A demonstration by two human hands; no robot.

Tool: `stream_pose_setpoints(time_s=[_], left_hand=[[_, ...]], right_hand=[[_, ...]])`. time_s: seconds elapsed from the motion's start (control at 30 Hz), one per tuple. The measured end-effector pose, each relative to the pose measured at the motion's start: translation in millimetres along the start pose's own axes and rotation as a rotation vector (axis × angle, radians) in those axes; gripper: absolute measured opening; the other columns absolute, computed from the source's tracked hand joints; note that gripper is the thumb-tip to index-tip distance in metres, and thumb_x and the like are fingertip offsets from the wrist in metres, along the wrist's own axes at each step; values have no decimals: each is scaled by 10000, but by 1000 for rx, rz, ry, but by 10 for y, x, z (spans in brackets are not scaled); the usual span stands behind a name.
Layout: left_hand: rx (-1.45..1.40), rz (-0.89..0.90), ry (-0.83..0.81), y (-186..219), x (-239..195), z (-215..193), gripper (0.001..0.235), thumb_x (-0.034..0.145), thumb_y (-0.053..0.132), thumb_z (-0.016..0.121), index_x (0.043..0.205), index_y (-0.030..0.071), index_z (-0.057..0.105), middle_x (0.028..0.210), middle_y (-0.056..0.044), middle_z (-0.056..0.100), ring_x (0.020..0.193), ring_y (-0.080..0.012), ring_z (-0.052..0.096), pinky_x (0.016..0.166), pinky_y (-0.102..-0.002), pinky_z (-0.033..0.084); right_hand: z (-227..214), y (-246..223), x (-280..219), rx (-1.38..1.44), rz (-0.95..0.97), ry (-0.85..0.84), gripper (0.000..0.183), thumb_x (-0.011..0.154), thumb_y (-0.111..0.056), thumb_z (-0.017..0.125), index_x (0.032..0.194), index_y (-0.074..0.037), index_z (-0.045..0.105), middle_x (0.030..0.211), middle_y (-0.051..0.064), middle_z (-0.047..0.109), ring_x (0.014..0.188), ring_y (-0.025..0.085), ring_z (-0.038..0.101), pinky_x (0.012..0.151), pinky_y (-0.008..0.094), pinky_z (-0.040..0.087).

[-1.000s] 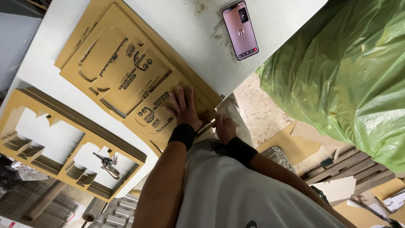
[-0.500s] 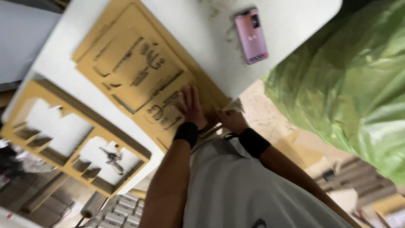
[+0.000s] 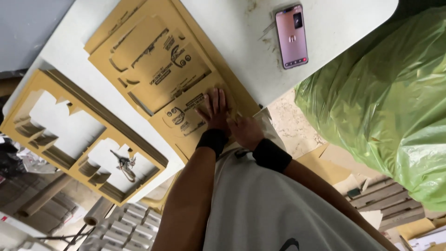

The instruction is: Manually punching out pre-cut shapes from cardboard sheets on a work table in a factory setting.

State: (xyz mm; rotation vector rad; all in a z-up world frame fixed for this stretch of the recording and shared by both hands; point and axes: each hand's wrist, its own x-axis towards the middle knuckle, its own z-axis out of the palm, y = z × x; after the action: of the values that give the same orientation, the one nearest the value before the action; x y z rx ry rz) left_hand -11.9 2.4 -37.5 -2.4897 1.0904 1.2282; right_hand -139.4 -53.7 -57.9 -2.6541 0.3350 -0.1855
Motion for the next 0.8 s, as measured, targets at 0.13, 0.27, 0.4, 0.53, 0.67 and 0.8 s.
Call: stream_pose_setpoints(time_s=[0.13, 0.27, 0.4, 0.53, 0.67, 0.8], left_hand=[[-102, 24, -20, -127, 247, 232, 1229, 866, 494, 675, 1637, 188, -231, 1702, -58, -283, 1531, -439, -267, 1115, -830, -140], [-59, 36, 51, -116, 290, 309, 1253, 843, 473, 710, 1637, 224, -228, 1706, -26, -274, 1547, -423, -241, 1146, -822, -58], [-80, 3, -12, -65, 194, 192, 1216, 857, 539, 672, 1641, 242, -209, 1712, -9, -254, 1554, -396, -234, 1156, -802, -77], [-423, 94, -5, -203, 138, 106, 1153, 840, -20, 583, 1663, 264, -173, 1721, -17, -245, 1543, -385, -285, 1137, -739, -183], [-551, 309, 208, -619, -181, 95, 1206, 806, 260, 864, 1686, 289, 38, 1739, -75, -165, 1602, -321, -136, 1222, -689, -109], [-915, -299, 609, -1336, -648, 340, 679, 964, 233, 625, 1586, 197, 356, 1570, -136, 387, 1481, -393, 342, 1260, -525, 273]], right_hand=[[147, 231, -158, 21, 0, -28, 131, 813, -131, 658, 870, -121, 541, 605, 48, 426, 375, 325, 503, 302, 470, 374], [209, 281, -128, -43, -41, 23, 132, 770, -122, 632, 891, -159, 594, 602, -13, 395, 370, 299, 510, 252, 471, 316], [263, 345, -247, -88, -34, -94, 162, 759, -135, 642, 909, -153, 583, 645, 39, 479, 415, 295, 551, 327, 460, 423], [112, 454, -329, -94, -4, -335, 226, 817, -175, 671, 1041, -175, 695, 857, 54, 658, 683, 294, 723, 479, 491, 573], [47, 555, -324, -161, 88, -542, 297, 891, -234, 611, 1168, -180, 703, 998, 36, 703, 815, 277, 753, 594, 479, 623], [-420, 229, 22, 264, 902, -694, 692, 937, -642, 428, 1076, -45, 748, 1035, 193, 766, 1095, 453, 685, 921, 583, 523]])
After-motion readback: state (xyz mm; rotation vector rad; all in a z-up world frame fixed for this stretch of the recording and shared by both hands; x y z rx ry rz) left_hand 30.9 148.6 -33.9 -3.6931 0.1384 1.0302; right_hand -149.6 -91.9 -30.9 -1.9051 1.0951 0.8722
